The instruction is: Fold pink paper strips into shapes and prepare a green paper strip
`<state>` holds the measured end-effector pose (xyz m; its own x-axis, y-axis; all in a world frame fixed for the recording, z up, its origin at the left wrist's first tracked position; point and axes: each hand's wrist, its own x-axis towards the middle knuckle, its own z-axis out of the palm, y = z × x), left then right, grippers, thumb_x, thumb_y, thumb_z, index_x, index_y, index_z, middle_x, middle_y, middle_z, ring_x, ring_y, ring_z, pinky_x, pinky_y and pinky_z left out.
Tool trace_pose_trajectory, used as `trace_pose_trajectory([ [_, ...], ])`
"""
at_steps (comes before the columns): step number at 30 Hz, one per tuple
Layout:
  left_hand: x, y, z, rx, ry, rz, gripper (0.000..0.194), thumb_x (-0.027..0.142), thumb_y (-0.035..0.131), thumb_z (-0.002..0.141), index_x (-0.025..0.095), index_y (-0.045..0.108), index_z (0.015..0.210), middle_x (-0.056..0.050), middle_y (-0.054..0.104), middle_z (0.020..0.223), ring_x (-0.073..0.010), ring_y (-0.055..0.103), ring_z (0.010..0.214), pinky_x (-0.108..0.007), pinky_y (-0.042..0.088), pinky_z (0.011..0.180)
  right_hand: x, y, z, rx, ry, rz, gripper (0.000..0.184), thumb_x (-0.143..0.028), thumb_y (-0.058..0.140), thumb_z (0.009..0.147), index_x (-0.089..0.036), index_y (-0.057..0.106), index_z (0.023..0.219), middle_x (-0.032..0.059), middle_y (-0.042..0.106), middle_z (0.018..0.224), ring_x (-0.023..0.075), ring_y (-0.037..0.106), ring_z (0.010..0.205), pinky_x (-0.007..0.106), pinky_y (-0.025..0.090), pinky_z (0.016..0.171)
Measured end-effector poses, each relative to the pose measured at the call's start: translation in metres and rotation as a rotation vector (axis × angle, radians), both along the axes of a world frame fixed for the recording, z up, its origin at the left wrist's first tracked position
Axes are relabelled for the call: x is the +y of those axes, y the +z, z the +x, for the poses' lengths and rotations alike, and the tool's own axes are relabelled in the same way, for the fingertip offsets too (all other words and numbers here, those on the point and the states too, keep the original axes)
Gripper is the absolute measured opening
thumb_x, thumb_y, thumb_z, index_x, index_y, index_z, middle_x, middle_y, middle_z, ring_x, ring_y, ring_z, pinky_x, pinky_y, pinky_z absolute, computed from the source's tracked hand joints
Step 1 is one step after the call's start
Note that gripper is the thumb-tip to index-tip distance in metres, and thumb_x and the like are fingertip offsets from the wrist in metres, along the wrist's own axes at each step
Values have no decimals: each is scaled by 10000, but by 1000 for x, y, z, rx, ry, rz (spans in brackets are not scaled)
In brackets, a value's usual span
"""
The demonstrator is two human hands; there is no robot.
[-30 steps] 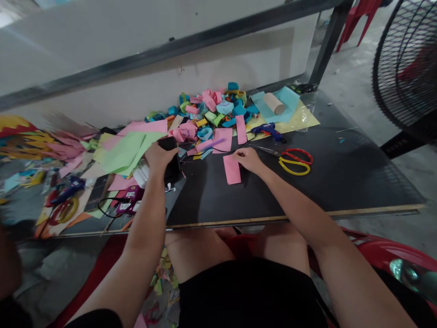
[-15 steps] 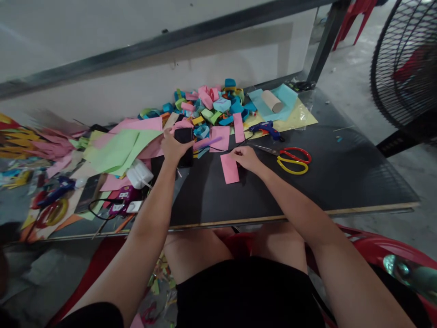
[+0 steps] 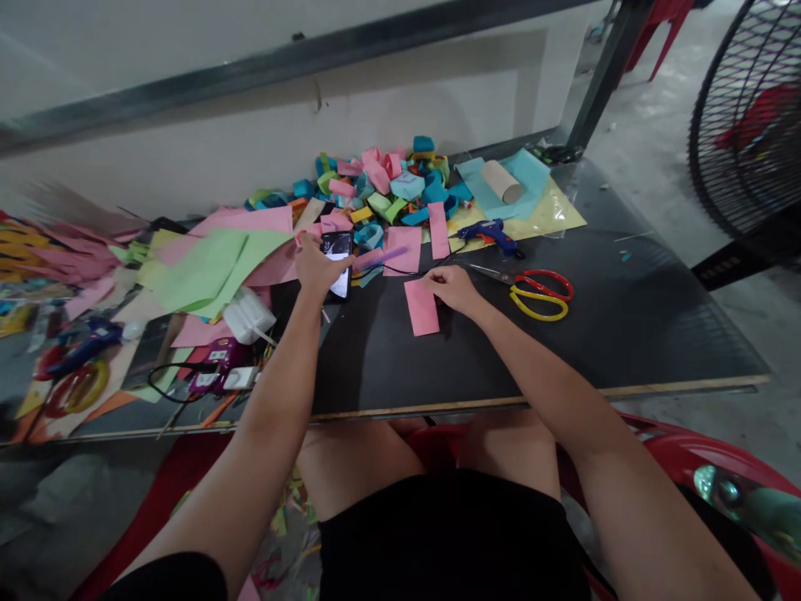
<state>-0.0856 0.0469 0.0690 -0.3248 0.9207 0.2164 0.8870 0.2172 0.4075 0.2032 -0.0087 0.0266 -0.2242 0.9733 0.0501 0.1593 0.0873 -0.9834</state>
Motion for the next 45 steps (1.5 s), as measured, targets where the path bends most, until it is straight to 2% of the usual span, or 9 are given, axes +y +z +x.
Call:
trace_pose_trajectory([
  [7,-7,2,1,-59,-39,44,730,389,779,780,119,490,1394,-215,600,1423,-395,513,1396,-484,414,1160,1,-1,0,46,-16,17,486,-650,773,686,-171,758,764,15,653,630,118,537,482,279,483,460],
  [11,-28,-6,37,-177,-221,198,518,371,640,935,103,546,1368,-231,559,1473,-362,457,1455,-500,358,1196,3,-3,1,9,-66,79,524,-674,742,739,-160,791,828,40,686,660,129,553,477,299,491,473],
  [14,-44,-25,77,-407,-441,96,373,466,585,990,180,657,1216,-105,735,1123,-239,710,1026,-333,541,883,3,-2,4,24,-152,128,562,-709,720,746,-159,789,831,50,702,686,146,571,496,309,486,476],
  [16,-49,-38,98,-640,-592,-58,408,546,560,987,163,702,989,-50,711,827,-179,672,739,-269,505,668,2,0,6,33,-208,156,577,-726,722,738,-159,787,822,57,713,703,164,593,530,318,503,487],
  [19,-53,-49,111,-727,-726,-127,472,565,596,957,168,626,703,18,562,598,-114,523,569,-228,387,550,-1,4,7,41,-266,158,579,-737,734,728,-171,788,832,59,732,738,179,627,592,319,538,504],
  [26,-58,-50,105,-762,-609,49,499,552,500,1017,202,557,666,34,535,495,-109,505,469,-233,367,492,-7,10,-1,14,-57,13,549,-695,828,641,-169,764,786,61,714,666,183,644,558,309,541,475],
  [33,-52,-44,98,-752,-795,-84,577,662,559,960,195,532,623,23,592,478,-74,474,390,-218,334,433,-4,8,3,4,-104,35,500,-673,850,621,-197,703,653,53,705,641,173,627,526,335,556,518],
  [37,-48,-42,94,-872,-864,-205,566,661,606,937,168,585,660,3,623,522,-53,472,392,-198,336,420,-1,5,5,22,-82,21,457,-608,844,669,-170,751,759,71,723,718,181,654,587,338,559,541],
  [45,-48,-47,95,-1079,-854,-189,508,641,690,886,150,687,757,13,621,554,-55,471,414,-189,355,393,1,1,7,162,-1,-107,472,-520,865,665,-163,797,966,44,721,716,171,671,616,312,571,556],
])
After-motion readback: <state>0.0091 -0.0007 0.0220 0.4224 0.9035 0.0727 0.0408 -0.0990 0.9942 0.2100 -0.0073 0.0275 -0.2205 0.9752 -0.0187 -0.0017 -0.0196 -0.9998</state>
